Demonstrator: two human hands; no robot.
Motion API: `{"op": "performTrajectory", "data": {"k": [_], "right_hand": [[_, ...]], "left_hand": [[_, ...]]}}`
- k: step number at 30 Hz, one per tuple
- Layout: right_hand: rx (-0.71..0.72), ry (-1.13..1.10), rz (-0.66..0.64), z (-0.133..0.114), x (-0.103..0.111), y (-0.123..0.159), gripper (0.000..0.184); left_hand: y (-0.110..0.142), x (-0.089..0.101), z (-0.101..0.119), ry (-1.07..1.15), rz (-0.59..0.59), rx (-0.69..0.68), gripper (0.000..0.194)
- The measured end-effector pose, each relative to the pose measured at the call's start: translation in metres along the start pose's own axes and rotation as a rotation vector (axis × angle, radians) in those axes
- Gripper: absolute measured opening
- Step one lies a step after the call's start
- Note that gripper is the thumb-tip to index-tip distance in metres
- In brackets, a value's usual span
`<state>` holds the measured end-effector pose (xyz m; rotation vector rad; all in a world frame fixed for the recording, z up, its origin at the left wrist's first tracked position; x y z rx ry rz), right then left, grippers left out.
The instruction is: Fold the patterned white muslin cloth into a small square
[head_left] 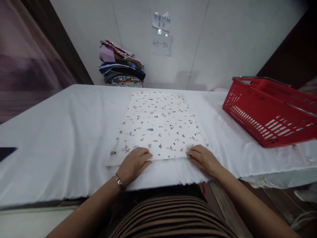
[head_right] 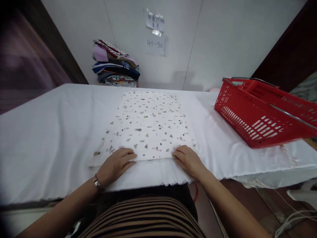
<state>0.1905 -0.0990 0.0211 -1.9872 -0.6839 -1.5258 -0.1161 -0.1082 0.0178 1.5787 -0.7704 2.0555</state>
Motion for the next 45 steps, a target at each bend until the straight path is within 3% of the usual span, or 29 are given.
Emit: {"op": "performTrajectory", "data": {"k": [6,13,20,26,34,45], "right_hand": [[0.003,0.005,-0.031,0.002,-0.003,-0.004,0.02],[-0.046,-0.135,-0.047,0.0,0.004,-0.006,0.023],[-0.117,-0.102,0.092,0.001,-0.002,-0.004,0.023],[-0.046,-0.01,-0.003,-0.004,-0.004,-0.001,0.02],[-0.014,0.116,-0.099,-0.007,0.001,0.001,0.021],[-0.026,0.113,0.009,0.0,0.0,0.003,0.029]], "left_hand": [[-0.004,0.0,-0.004,-0.001,-0.051,-0.016,0.023],[-0.007,0.007,0.0,0.069,-0.056,0.02,0.027],[-0.006,0.002,0.0,0.011,0.028,0.104,0.025],[-0.001,0.0,0.005,-0.05,-0.004,-0.003,0.024],[0.001,0.002,0.002,-0.075,-0.02,-0.021,0.02],[0.0,0.002,-0.005,-0.138,0.033,-0.093,0.027]]}}
Point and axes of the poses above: each hand's wrist, its own y-axis away from the middle knuckle, its own x-axis out of the back of the hand, z = x × y, the point moved 2 cm from there along -y, towards the middle knuckle, and after that the axes turned 10 degrees about -z, right-handed, at the moved point
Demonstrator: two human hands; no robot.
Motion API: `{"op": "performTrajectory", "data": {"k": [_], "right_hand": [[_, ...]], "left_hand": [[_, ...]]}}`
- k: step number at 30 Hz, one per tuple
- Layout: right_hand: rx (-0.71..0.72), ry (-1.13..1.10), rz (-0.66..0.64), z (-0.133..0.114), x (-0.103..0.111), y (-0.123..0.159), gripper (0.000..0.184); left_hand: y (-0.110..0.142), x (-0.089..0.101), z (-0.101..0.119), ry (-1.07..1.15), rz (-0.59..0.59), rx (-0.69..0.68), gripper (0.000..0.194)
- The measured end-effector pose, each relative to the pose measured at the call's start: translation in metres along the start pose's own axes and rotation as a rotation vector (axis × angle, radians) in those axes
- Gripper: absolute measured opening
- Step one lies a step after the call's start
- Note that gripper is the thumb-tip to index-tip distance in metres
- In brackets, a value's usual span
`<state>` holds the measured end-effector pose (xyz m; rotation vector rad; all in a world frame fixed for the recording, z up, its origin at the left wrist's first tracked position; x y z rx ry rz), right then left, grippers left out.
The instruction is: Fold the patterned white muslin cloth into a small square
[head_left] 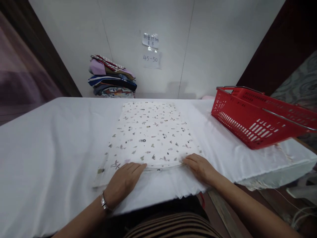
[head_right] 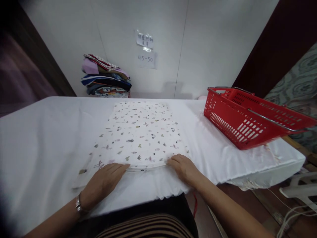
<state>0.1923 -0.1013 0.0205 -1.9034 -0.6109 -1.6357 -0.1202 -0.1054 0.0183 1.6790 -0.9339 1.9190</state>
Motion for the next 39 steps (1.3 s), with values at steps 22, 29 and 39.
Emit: {"op": "performTrajectory", "data": {"k": [22,29,39], "right_hand": [[0.038,0.097,-0.144,-0.005,0.002,-0.006,0.022],[-0.001,0.151,-0.126,-0.011,0.006,-0.007,0.016],[0.054,0.208,-0.078,-0.005,-0.002,-0.011,0.017]], "left_hand": [[-0.005,0.004,0.002,-0.028,-0.14,-0.001,0.027],[-0.005,0.003,0.009,-0.099,-0.126,0.023,0.024],[-0.016,-0.004,0.017,-0.199,-0.015,-0.021,0.024]]}}
Point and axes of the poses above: each hand's wrist, its own y-axis away from the middle knuckle, its own x-axis out of the back of the hand, z = x × y, the point moved 2 cm from there along -y, towards the middle knuckle, and after that the axes turned 10 degrees about -z, right-handed, at the moved point
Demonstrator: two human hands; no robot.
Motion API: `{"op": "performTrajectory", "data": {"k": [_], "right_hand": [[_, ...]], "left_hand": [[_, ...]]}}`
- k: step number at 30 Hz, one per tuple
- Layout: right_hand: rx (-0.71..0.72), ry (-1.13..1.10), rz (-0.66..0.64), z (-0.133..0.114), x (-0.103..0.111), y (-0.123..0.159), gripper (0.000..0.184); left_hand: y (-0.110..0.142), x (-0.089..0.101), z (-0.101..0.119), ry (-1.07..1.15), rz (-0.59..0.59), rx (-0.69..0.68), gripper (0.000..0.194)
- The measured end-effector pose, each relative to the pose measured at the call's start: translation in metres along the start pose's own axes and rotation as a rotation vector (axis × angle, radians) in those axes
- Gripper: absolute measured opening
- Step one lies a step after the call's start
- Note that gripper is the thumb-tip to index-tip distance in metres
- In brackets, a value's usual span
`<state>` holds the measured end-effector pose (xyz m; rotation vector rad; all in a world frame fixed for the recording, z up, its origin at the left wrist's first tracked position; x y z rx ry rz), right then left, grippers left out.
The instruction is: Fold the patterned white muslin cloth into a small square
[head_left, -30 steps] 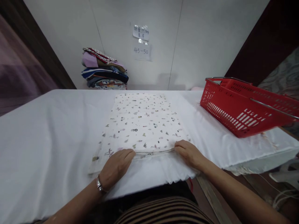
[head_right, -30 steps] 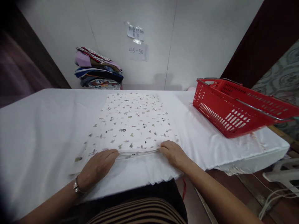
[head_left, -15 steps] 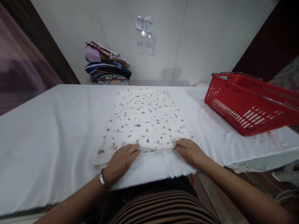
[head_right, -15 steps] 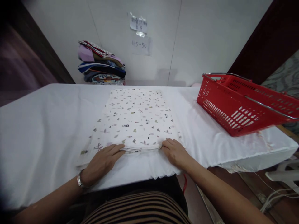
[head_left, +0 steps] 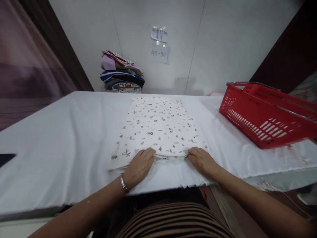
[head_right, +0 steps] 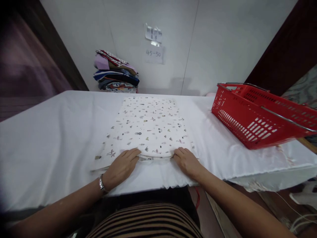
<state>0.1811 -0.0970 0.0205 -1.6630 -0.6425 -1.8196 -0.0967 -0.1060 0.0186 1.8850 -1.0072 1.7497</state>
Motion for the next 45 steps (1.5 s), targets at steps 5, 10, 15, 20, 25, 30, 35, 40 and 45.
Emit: {"op": "performTrajectory", "data": {"k": [5,10,15,20,25,30,35,40,45], "right_hand": [[0.033,-0.119,-0.032,0.005,0.004,0.004,0.021],[0.003,-0.071,0.006,-0.001,0.007,0.004,0.011],[-0.046,0.016,0.035,-0.005,0.0,-0.002,0.013],[0.016,-0.025,0.029,0.001,-0.001,-0.003,0.015],[0.077,-0.102,0.018,0.005,0.004,0.009,0.019],[0.058,-0.088,0.026,0.004,-0.002,0.018,0.02],[0.053,-0.053,0.018,0.005,-0.003,0.021,0.021],[0.047,-0.055,-0.025,0.006,-0.004,0.019,0.022],[0.032,-0.087,-0.007,0.004,-0.001,0.017,0.022]], "left_hand": [[0.007,0.005,-0.004,0.182,-0.014,0.021,0.016],[0.009,0.01,-0.009,0.434,-0.023,0.114,0.011],[0.001,0.009,-0.012,0.602,-0.05,0.222,0.012],[0.0,0.01,-0.01,0.518,-0.059,0.2,0.012],[0.004,0.007,0.003,0.23,-0.072,0.013,0.014],[0.006,0.005,0.006,0.171,-0.073,-0.008,0.015],[0.006,0.007,0.006,0.183,-0.059,-0.019,0.015],[0.004,0.006,0.006,0.18,-0.069,0.011,0.017],[-0.009,0.003,0.013,0.161,-0.048,-0.005,0.021]]}}
Point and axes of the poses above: each hand's wrist, its own y-axis away from the middle knuckle, its own x-axis out of the back of the hand, z = x × y, the point moved 2 cm from there along -y, towards the middle knuckle, and after that the axes turned 10 degrees about -z, right-handed, at the moved point
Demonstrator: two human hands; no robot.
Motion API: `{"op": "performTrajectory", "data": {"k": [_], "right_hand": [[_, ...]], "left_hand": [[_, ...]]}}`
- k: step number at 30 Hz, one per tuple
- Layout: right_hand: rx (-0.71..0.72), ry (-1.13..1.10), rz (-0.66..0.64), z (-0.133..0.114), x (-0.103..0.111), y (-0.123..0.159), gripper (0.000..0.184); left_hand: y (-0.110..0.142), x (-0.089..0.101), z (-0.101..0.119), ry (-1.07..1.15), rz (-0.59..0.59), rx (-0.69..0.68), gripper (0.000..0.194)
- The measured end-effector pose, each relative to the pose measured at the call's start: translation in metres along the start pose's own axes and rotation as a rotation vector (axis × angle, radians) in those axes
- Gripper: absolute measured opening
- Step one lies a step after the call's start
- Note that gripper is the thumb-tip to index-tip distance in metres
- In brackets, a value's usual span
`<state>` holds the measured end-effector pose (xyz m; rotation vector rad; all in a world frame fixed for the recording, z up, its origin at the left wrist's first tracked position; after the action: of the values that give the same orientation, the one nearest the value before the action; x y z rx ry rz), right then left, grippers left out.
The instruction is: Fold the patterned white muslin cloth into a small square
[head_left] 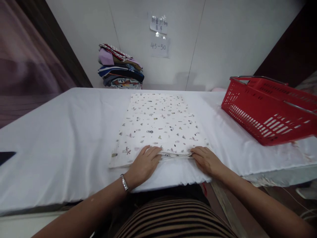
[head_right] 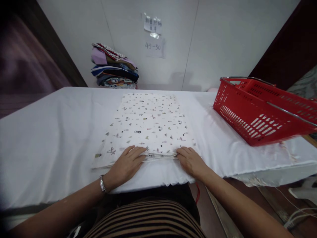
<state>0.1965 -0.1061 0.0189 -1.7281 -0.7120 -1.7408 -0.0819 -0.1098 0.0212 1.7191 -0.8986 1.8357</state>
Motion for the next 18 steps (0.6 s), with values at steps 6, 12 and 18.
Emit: {"op": "performTrajectory", "data": {"k": [6,12,18], "right_hand": [[-0.01,0.009,0.019,-0.003,0.0,-0.001,0.019],[-0.062,0.062,0.052,-0.009,-0.001,-0.014,0.017],[-0.017,0.049,0.134,-0.011,-0.004,-0.01,0.019]], "left_hand": [[-0.027,-0.005,0.019,-0.059,0.02,-0.078,0.024],[-0.041,-0.006,0.033,-0.099,0.034,-0.129,0.025],[-0.035,-0.002,0.033,-0.031,0.056,-0.162,0.024]]}}
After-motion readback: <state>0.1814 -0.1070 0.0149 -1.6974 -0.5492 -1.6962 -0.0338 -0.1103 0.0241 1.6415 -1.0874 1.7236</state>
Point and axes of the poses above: each hand's wrist, its own y-axis away from the middle knuckle, its own x-axis out of the back of the hand, z = x × y, the point moved 2 cm from there along -y, towards the middle knuckle, and after that the axes turned 10 degrees about -z, right-handed, at the moved point
